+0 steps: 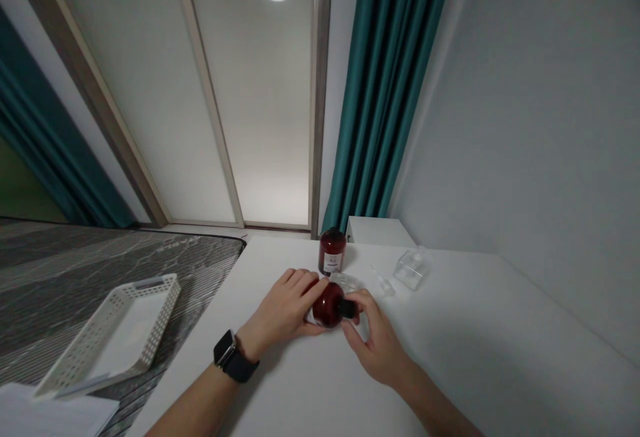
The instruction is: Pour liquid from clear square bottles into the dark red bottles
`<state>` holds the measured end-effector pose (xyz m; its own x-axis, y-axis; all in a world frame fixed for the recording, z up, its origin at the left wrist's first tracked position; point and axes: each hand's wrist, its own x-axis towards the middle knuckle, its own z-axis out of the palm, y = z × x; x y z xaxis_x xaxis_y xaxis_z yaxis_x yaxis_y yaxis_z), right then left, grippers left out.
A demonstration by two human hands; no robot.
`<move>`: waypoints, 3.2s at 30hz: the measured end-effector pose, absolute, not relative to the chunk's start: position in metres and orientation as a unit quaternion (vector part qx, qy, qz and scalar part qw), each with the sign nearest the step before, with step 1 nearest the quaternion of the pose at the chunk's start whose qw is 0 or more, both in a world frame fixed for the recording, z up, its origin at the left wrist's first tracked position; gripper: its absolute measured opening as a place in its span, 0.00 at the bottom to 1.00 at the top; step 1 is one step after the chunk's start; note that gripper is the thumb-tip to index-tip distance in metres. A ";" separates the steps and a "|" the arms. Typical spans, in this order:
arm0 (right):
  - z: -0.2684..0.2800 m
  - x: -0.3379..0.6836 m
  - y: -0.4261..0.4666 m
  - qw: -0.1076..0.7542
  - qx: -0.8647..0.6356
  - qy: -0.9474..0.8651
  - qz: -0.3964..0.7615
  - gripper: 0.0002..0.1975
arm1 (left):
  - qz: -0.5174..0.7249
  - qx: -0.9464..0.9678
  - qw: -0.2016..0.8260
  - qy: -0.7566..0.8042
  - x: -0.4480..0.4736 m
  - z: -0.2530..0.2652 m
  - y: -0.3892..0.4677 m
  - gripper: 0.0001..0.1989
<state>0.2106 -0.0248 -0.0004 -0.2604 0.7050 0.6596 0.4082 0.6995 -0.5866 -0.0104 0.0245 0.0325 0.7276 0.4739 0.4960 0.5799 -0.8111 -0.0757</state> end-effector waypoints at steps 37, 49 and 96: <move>-0.002 0.212 -0.027 0.465 -0.328 -0.822 0.020 0.14 | -0.238 -0.924 0.080 -0.287 -0.009 0.034 0.023 0.33; 0.009 0.222 -0.021 0.576 -0.355 -0.734 -0.057 0.20 | -0.276 -0.916 0.046 -0.288 -0.009 0.033 0.025 0.36; -0.042 0.271 0.039 0.452 -0.551 -0.701 0.013 0.13 | -0.344 -0.862 -0.131 -0.349 -0.026 0.021 0.041 0.32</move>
<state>0.2707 0.0392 -0.0421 0.0161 0.7849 0.6194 0.7606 0.3925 -0.5172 -0.0256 0.0408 0.0207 0.5195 0.6921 0.5011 0.5125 -0.7216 0.4654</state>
